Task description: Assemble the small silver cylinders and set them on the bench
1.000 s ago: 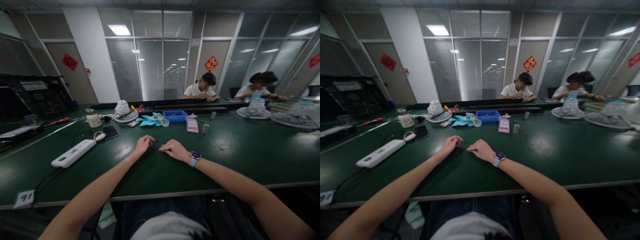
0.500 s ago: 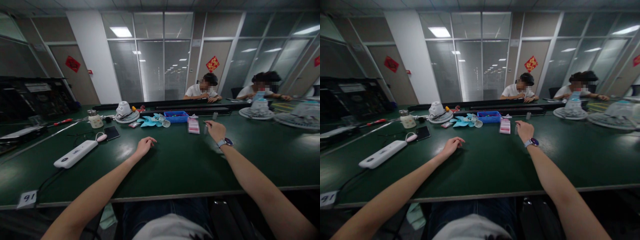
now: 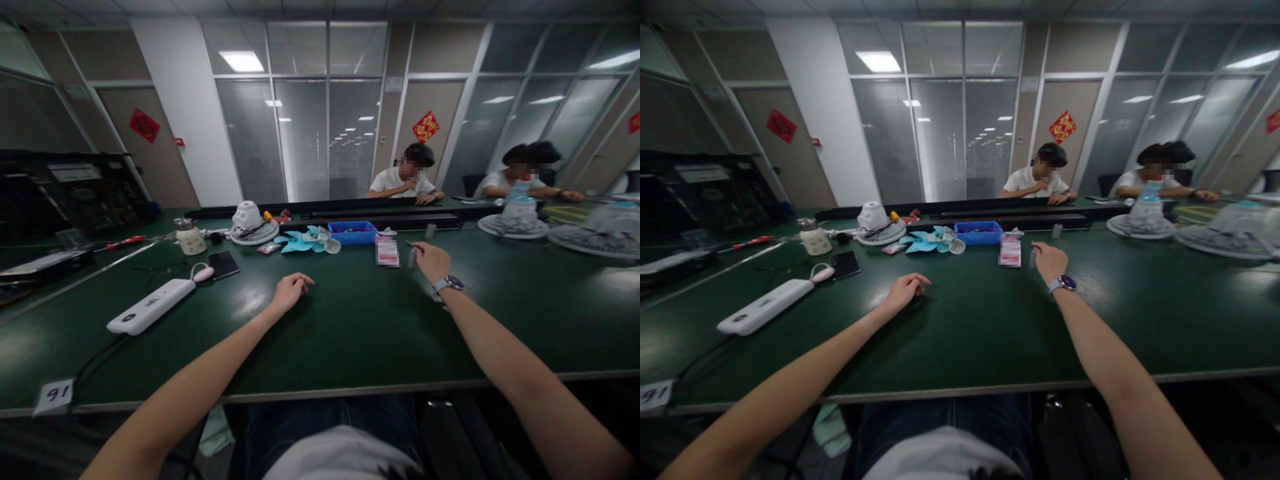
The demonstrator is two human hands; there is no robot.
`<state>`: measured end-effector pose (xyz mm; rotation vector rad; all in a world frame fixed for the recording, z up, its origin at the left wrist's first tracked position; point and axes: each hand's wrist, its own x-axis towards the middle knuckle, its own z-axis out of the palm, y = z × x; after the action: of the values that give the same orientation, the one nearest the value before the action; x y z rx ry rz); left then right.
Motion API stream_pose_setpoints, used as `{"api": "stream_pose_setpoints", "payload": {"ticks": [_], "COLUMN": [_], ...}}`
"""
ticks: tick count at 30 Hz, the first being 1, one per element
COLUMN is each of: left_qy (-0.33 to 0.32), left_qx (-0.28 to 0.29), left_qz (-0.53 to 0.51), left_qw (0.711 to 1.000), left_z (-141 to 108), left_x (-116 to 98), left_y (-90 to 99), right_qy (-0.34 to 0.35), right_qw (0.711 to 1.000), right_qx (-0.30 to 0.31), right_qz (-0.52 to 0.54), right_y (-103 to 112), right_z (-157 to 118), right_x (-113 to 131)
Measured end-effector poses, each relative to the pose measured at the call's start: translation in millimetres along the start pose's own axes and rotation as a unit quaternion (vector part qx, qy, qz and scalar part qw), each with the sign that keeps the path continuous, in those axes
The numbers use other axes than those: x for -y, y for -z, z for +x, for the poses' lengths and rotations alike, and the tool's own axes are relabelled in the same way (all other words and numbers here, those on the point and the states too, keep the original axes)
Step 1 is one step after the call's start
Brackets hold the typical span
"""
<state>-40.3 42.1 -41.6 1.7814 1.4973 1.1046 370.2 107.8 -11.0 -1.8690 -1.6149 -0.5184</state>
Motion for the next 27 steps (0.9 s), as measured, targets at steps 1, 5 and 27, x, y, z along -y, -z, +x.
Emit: {"api": "stream_pose_setpoints", "payload": {"ticks": [1,5,27], "left_qy": [-0.001,-0.002,-0.049], "left_qx": [0.001,0.005,0.038], "left_qz": [0.001,0.005,0.000], "left_qw": [1.000,1.000,0.998], "left_z": [0.2,0.3,-16.8], "left_x": [0.5,1.1,-23.1], "left_y": [-0.1,-0.4,1.8], "right_qy": [-0.006,-0.028,0.061], "right_qw": [1.000,0.999,0.910], "right_qx": [0.002,0.018,0.087], "right_qz": [0.004,0.021,0.401], "right_y": [0.6,2.2,18.7], "right_z": [0.0,0.2,-53.0], "right_x": [0.0,-0.1,102.4]}}
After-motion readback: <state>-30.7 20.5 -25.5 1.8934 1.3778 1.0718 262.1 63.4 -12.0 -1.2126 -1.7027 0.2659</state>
